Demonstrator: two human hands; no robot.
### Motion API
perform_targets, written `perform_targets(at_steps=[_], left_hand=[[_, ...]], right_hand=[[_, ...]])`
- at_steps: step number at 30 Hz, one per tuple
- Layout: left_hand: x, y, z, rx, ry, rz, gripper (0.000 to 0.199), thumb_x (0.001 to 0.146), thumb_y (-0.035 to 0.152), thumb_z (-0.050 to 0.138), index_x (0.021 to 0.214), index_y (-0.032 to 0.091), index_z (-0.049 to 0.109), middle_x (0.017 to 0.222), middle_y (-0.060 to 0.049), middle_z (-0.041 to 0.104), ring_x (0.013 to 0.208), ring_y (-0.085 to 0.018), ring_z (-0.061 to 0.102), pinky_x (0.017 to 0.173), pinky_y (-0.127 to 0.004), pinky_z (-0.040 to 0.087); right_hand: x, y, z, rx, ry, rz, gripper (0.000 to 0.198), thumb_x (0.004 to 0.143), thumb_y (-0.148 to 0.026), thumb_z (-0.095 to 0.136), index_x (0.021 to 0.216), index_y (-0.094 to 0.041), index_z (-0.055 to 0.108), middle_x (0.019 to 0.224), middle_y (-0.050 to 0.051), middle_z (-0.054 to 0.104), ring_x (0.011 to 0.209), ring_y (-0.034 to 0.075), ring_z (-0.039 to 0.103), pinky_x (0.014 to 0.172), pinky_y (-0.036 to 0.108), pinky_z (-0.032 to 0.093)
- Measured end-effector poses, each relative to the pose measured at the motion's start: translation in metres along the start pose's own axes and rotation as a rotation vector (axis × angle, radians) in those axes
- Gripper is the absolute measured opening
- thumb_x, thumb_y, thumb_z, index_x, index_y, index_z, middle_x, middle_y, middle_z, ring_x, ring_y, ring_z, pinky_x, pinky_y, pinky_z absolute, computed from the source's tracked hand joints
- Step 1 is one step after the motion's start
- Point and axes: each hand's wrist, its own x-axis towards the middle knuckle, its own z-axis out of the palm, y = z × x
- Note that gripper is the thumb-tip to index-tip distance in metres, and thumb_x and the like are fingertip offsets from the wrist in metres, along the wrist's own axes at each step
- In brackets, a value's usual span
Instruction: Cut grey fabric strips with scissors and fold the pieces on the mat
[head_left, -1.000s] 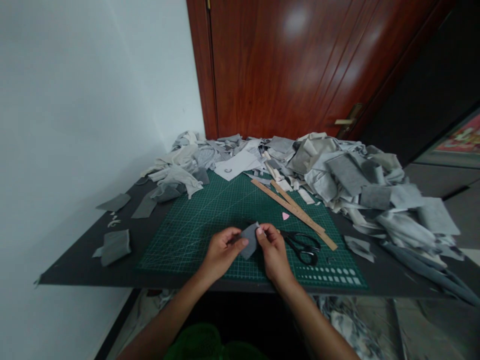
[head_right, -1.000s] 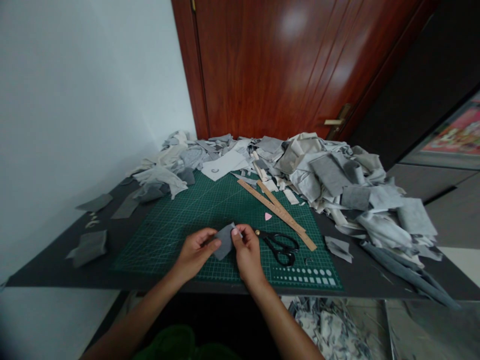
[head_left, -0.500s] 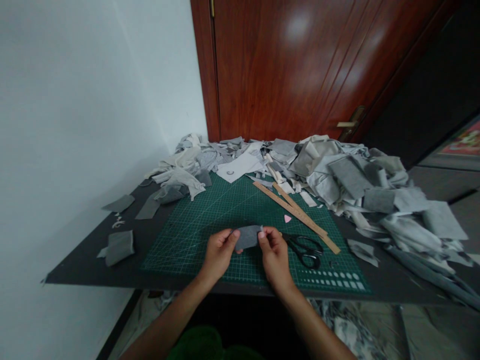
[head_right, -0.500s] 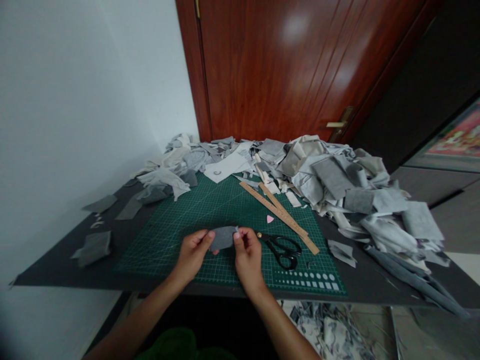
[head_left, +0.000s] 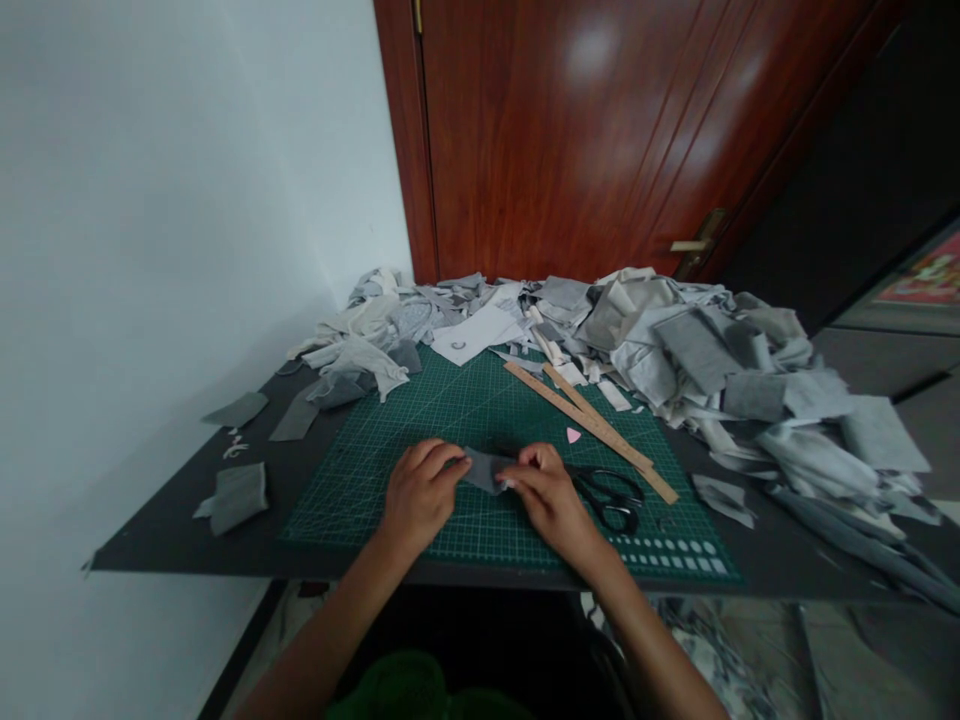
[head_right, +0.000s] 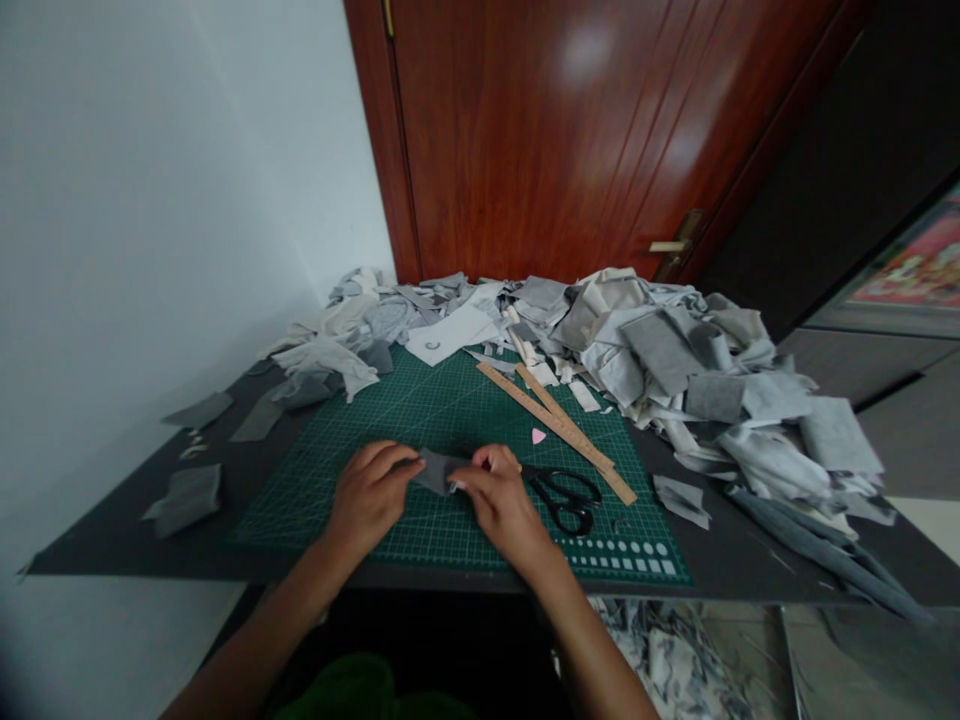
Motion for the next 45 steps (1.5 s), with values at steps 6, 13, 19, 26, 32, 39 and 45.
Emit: perform_targets(at_steps=[6, 13, 19, 26, 32, 39, 45], left_hand=[[0.004, -0.011, -0.006, -0.012, -0.374, 0.130, 0.042, 0.085, -0.004, 0.055, 0.105, 0.025, 0.079, 0.108, -0.005, 0.073, 0.113, -0.025, 0.060, 0.092, -0.042, 0.053], [0.002, 0.005, -0.009, -0.023, -0.280, 0.102, 0.032, 0.095, 0.016, 0.054, 0.119, 0.020, 0.075, 0.128, -0.012, 0.068, 0.135, -0.032, 0.054, 0.109, -0.052, 0.049], [-0.009, 0.037, 0.009, -0.075, -0.496, 0.141, 0.071, 0.100, 0.051, 0.055, 0.156, 0.011, 0.039, 0.164, -0.021, 0.038, 0.153, -0.032, 0.035, 0.124, -0.050, 0.035], [-0.011, 0.035, 0.012, -0.077, -0.539, 0.115, 0.095, 0.091, 0.076, 0.053, 0.158, 0.011, 0.037, 0.164, -0.022, 0.036, 0.154, -0.034, 0.034, 0.127, -0.051, 0.026], [-0.010, 0.035, 0.013, -0.076, -0.552, 0.139, 0.101, 0.085, 0.084, 0.053, 0.157, 0.015, 0.040, 0.164, -0.020, 0.039, 0.154, -0.036, 0.033, 0.127, -0.054, 0.024], [-0.008, 0.034, 0.013, -0.072, -0.584, 0.134, 0.104, 0.082, 0.087, 0.053, 0.157, 0.015, 0.042, 0.165, -0.021, 0.036, 0.154, -0.038, 0.032, 0.127, -0.057, 0.024], [-0.003, 0.033, 0.010, -0.094, -0.612, 0.112, 0.074, 0.098, 0.066, 0.051, 0.154, 0.019, 0.047, 0.165, -0.018, 0.038, 0.155, -0.032, 0.032, 0.126, -0.055, 0.028]], right_hand=[[-0.002, -0.001, -0.017, -0.407, -0.346, -0.127, 0.036, 0.095, 0.001, 0.056, 0.105, -0.025, 0.079, 0.099, 0.007, 0.061, 0.096, 0.025, 0.054, 0.083, 0.038, 0.041], [-0.002, 0.002, -0.017, -0.335, -0.368, -0.105, 0.040, 0.093, 0.002, 0.057, 0.107, -0.028, 0.079, 0.097, 0.005, 0.063, 0.096, 0.025, 0.054, 0.085, 0.038, 0.042], [0.000, 0.003, -0.021, -0.342, -0.390, -0.101, 0.039, 0.092, 0.000, 0.060, 0.110, -0.028, 0.080, 0.094, 0.005, 0.064, 0.095, 0.025, 0.055, 0.087, 0.038, 0.044], [-0.006, -0.004, -0.036, -0.322, -0.501, 0.025, 0.045, 0.092, -0.004, 0.063, 0.125, -0.033, 0.077, 0.089, 0.004, 0.069, 0.085, 0.022, 0.065, 0.082, 0.034, 0.046], [-0.013, -0.006, -0.051, -0.245, -0.376, 0.118, 0.036, 0.093, -0.009, 0.062, 0.113, -0.032, 0.081, 0.094, 0.004, 0.081, 0.087, 0.025, 0.073, 0.081, 0.033, 0.050], [0.000, -0.010, -0.044, -0.408, -0.430, 0.146, 0.044, 0.101, -0.013, 0.049, 0.138, -0.028, 0.068, 0.105, 0.008, 0.081, 0.095, 0.024, 0.073, 0.088, 0.033, 0.050], [0.002, -0.009, -0.046, -0.520, -0.574, 0.178, 0.043, 0.103, -0.016, 0.049, 0.140, -0.027, 0.067, 0.100, 0.008, 0.078, 0.097, 0.023, 0.071, 0.086, 0.030, 0.048]])
